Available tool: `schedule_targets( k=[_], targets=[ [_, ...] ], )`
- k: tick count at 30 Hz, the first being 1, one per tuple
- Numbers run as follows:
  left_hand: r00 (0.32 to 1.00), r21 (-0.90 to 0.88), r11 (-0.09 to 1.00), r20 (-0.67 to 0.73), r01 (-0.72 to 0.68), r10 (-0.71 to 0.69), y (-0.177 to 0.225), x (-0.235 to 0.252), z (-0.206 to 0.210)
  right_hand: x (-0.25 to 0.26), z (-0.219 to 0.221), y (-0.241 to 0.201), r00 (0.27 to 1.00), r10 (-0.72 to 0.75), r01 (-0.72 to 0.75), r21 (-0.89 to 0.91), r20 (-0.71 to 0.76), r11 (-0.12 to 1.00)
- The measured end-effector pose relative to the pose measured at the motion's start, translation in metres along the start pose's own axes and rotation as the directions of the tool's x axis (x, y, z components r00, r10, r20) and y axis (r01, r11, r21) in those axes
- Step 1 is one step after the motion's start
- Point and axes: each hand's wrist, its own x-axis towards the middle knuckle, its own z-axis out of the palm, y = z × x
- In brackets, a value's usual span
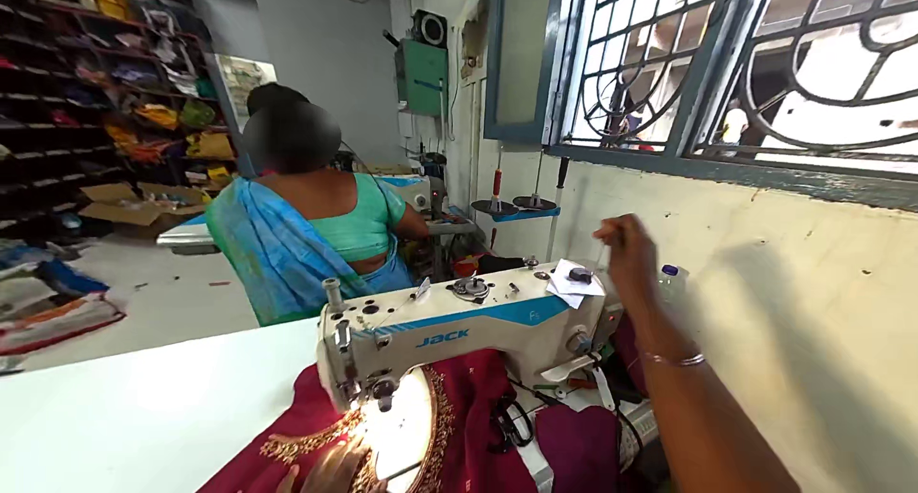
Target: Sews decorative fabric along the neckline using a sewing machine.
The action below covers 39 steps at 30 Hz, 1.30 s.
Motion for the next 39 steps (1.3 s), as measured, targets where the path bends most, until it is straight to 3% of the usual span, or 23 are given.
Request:
schedule_targets(
  k=[3,7,11,13,14,15,16,17,18,19,20,21,22,23,24,26,28,34,39],
  targets=[
    [0.993,0.015,0.999,-0.107,-0.039,0.041,-0.02,0.005,0.016,-0.003,-0.007,0.015,0.962,0.033,0.012,0.163,-0.271,0.986],
    [0.985,0.025,0.997,-0.156,-0.07,0.073,-0.032,0.009,0.03,-0.018,-0.026,0.003,0.879,0.168,0.066,0.462,-0.447,0.884],
    [0.989,0.013,0.998,-0.132,-0.063,0.064,-0.028,0.012,0.025,-0.026,-0.062,-0.04,0.822,0.153,0.114,0.422,-0.548,0.899],
    [0.999,0.007,1.0,-0.036,-0.027,0.027,-0.021,0.012,0.014,-0.03,-0.076,-0.069,0.882,0.079,0.145,0.428,-0.464,0.892],
    [1.0,0.008,1.0,0.03,-0.004,0.003,-0.019,0.012,0.007,-0.035,-0.077,-0.082,0.943,-0.011,0.17,0.452,-0.333,0.876],
    [0.997,0.006,1.0,0.071,0.007,-0.008,-0.019,0.013,0.004,-0.043,-0.073,-0.094,0.982,-0.132,0.181,0.484,-0.133,0.856],
    [0.996,-0.005,1.0,0.088,0.006,-0.006,-0.022,0.013,0.003,-0.054,-0.064,-0.105,0.959,-0.256,0.165,0.499,0.119,0.851],
    [0.996,-0.023,1.0,0.09,0.0,0.002,-0.027,0.015,0.004,-0.07,-0.05,-0.117,0.856,-0.347,0.128,0.494,0.382,0.86],
    [0.996,-0.046,0.999,0.087,-0.008,0.012,-0.03,0.016,0.006,-0.087,-0.031,-0.126,0.668,-0.397,0.079,0.47,0.63,0.879],
    [0.996,-0.062,0.998,0.083,-0.014,0.019,-0.033,0.018,0.006,-0.104,-0.009,-0.132,0.401,-0.42,0.025,0.449,0.814,0.893],
    [0.996,-0.075,0.997,0.084,-0.017,0.023,-0.033,0.019,0.006,-0.119,0.016,-0.137,0.126,-0.428,-0.023,0.434,0.895,0.9],
    [0.996,-0.082,0.996,0.091,-0.016,0.024,-0.034,0.019,0.007,-0.132,0.04,-0.142,-0.097,-0.441,-0.054,0.438,0.892,0.897],
    [0.995,-0.085,0.996,0.091,-0.021,0.029,-0.035,0.02,0.007,-0.141,0.063,-0.142,-0.236,-0.459,-0.099,0.449,0.856,0.888],
    [0.995,-0.085,0.996,0.089,-0.028,0.036,-0.036,0.021,0.007,-0.146,0.083,-0.138,-0.307,-0.494,-0.195,0.454,0.814,0.869],
    [0.995,-0.08,0.996,0.089,-0.034,0.041,-0.037,0.022,0.007,-0.15,0.1,-0.128,-0.32,-0.552,-0.328,0.457,0.77,0.827],
    [0.995,-0.08,0.996,0.088,-0.045,0.052,-0.04,0.022,0.008,-0.154,0.132,-0.104,-0.274,-0.644,-0.557,0.428,0.714,0.712],
    [0.994,-0.093,0.995,0.098,-0.046,0.055,-0.041,0.021,0.006,-0.153,0.157,-0.087,-0.277,-0.631,-0.65,0.343,0.724,0.678],
    [0.994,-0.098,0.994,0.093,-0.053,0.062,-0.04,0.019,0.004,-0.138,0.214,-0.078,-0.376,-0.566,-0.598,0.274,0.734,0.753],
    [0.997,-0.093,0.994,0.039,-0.065,0.069,-0.041,0.017,0.009,-0.143,0.236,-0.063,-0.221,-0.68,-0.651,0.413,0.7,0.637]
  ],
)
